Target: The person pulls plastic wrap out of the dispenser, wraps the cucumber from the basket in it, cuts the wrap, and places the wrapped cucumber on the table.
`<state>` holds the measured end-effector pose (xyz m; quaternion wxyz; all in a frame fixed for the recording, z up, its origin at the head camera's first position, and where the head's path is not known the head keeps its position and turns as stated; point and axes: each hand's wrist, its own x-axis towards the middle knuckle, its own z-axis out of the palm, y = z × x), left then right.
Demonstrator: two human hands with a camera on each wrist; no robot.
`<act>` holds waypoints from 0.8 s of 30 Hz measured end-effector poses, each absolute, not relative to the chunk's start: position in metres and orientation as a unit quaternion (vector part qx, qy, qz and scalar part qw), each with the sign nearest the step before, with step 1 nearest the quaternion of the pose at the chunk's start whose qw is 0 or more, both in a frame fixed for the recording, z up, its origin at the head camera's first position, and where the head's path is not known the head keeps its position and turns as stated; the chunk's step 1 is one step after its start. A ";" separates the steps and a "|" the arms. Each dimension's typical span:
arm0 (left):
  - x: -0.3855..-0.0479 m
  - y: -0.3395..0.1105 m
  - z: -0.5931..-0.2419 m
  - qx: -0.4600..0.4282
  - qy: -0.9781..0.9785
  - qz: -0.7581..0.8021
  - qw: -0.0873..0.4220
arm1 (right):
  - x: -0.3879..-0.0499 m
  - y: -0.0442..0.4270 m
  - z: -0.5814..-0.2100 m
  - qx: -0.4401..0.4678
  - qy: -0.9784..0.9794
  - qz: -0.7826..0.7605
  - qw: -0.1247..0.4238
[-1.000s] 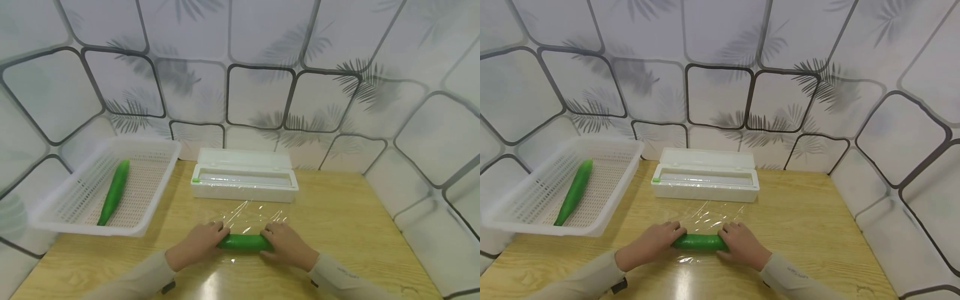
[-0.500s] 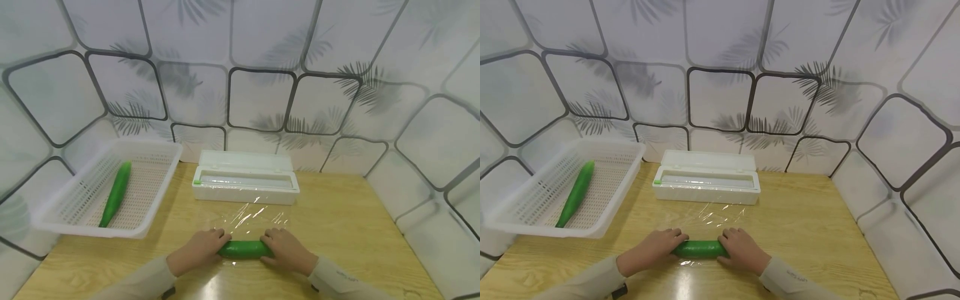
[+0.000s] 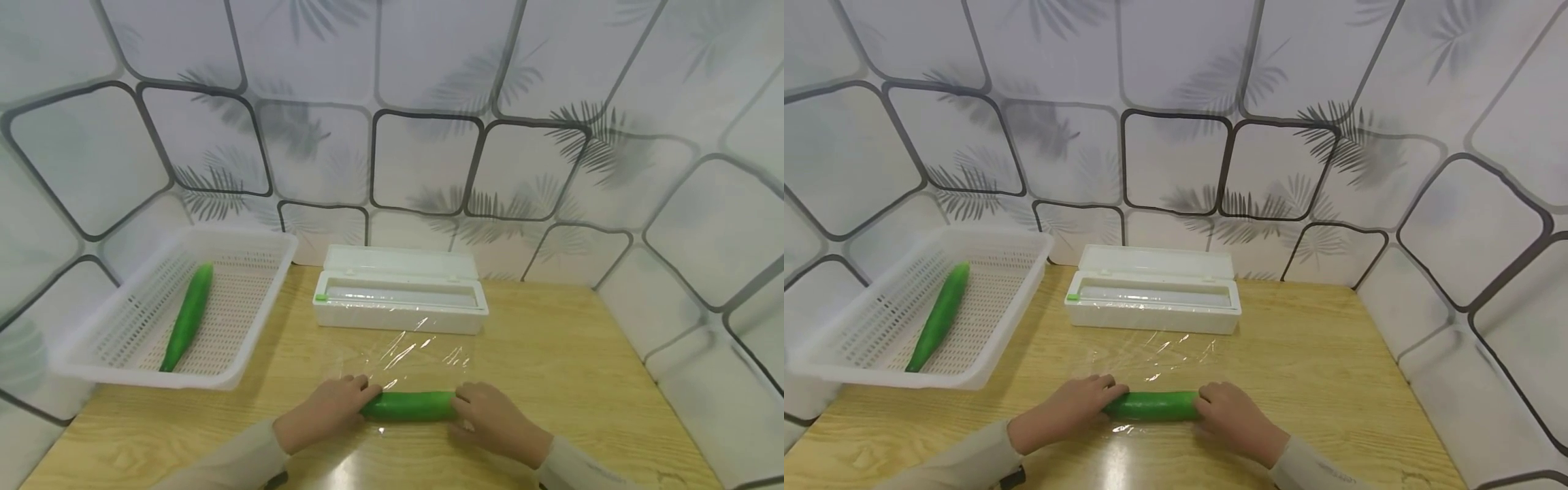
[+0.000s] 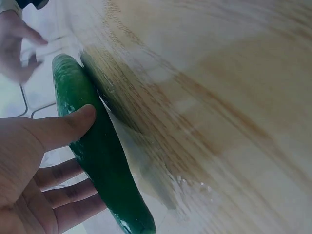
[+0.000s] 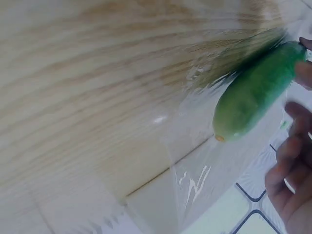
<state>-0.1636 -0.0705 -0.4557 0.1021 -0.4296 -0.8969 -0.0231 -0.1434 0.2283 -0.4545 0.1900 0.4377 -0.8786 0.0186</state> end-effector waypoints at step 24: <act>-0.163 -0.069 -0.453 -0.411 -0.910 -0.040 0.045 | -0.130 0.243 -0.465 0.421 -0.903 -0.003 0.090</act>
